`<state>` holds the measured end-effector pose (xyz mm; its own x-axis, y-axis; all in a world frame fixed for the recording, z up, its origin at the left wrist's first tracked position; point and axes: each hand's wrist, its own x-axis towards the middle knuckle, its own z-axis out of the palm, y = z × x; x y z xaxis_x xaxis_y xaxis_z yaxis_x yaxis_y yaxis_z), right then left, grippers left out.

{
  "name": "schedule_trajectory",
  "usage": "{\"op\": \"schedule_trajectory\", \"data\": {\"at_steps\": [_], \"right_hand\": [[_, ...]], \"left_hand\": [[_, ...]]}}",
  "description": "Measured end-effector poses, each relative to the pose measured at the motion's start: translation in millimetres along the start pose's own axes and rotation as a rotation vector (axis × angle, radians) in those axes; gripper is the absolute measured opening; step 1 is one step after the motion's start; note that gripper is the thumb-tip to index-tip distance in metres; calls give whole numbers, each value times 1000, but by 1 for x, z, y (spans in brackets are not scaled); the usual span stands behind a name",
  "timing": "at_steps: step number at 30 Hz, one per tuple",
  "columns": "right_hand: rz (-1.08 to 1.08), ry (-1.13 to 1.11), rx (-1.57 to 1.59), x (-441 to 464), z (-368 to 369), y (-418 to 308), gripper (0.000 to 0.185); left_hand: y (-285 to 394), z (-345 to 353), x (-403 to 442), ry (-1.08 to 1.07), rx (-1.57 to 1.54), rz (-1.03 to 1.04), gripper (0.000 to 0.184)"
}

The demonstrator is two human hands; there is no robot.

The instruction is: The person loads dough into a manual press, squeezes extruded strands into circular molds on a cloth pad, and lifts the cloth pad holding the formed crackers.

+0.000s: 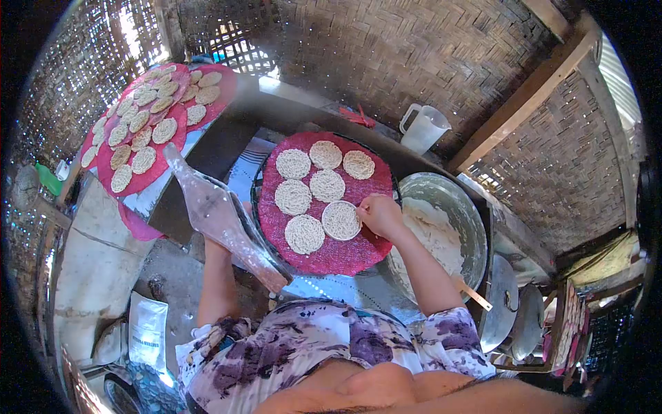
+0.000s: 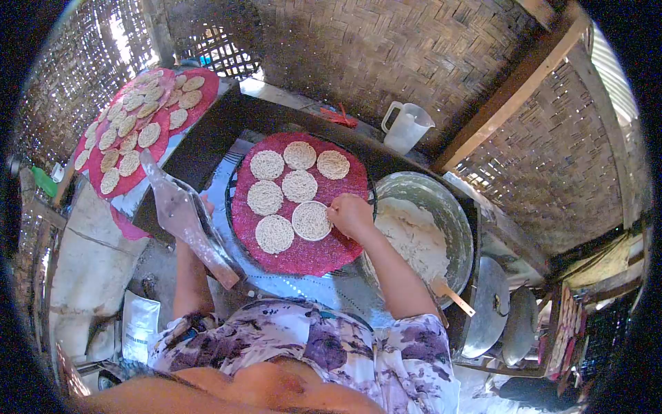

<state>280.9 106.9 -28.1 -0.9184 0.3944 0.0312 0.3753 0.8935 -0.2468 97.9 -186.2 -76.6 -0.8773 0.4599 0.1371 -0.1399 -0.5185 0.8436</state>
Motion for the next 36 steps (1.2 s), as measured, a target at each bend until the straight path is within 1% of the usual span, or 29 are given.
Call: {"op": "schedule_trajectory", "data": {"at_steps": [1,4,5,7,8,10,11,12,13,15,17,19,21,22,24,26,29,32,35,36], "right_hand": [[-22,20,-9,0,-3,-3,22],[5,51,141,-2,-26,-4,23],[27,88,130,-1,-28,3,23],[78,168,111,5,-33,19,25],[181,121,70,7,-42,23,25],[363,53,95,12,-46,35,25],[452,18,107,14,-44,41,25],[440,18,72,15,-41,46,25],[428,18,36,16,-36,50,24],[411,32,-6,16,-27,56,24],[400,61,-18,17,-19,55,24],[394,78,-2,18,-15,54,24],[394,76,21,19,-14,54,24],[398,64,36,20,-14,54,24],[400,48,46,21,-14,52,24],[398,38,37,20,-16,49,25],[380,98,62,13,-18,51,28],[404,338,109,3,-20,65,32],[373,508,-65,0,10,95,36],[454,357,140,-3,12,101,34]], "left_hand": [[-3,-4,0,-13,15,6,21],[-12,-14,2,-69,84,52,25],[-16,-17,3,-98,121,85,26],[-23,-25,5,-171,252,210,29],[-27,-29,7,-209,300,287,30],[-35,-37,10,-272,127,253,33],[-39,-41,12,-301,-46,159,32],[-43,-46,14,-315,-220,63,31],[-45,-45,16,-324,-305,26,30],[-46,-45,18,-313,-332,-2,28],[-33,-31,13,-266,-254,-3,26],[-33,-32,14,-211,-259,-46,23],[-35,-34,13,-135,-161,-75,22],[-24,-22,8,-88,-39,-72,21],[-11,-9,1,-35,35,-76,20],[-7,-5,-2,-23,-59,-88,20],[-17,-14,1,-48,-119,-98,21],[-19,-13,0,-8,-36,-50,21],[-21,-13,1,-67,-18,-80,23],[-22,-14,2,-96,15,-76,23]]}}
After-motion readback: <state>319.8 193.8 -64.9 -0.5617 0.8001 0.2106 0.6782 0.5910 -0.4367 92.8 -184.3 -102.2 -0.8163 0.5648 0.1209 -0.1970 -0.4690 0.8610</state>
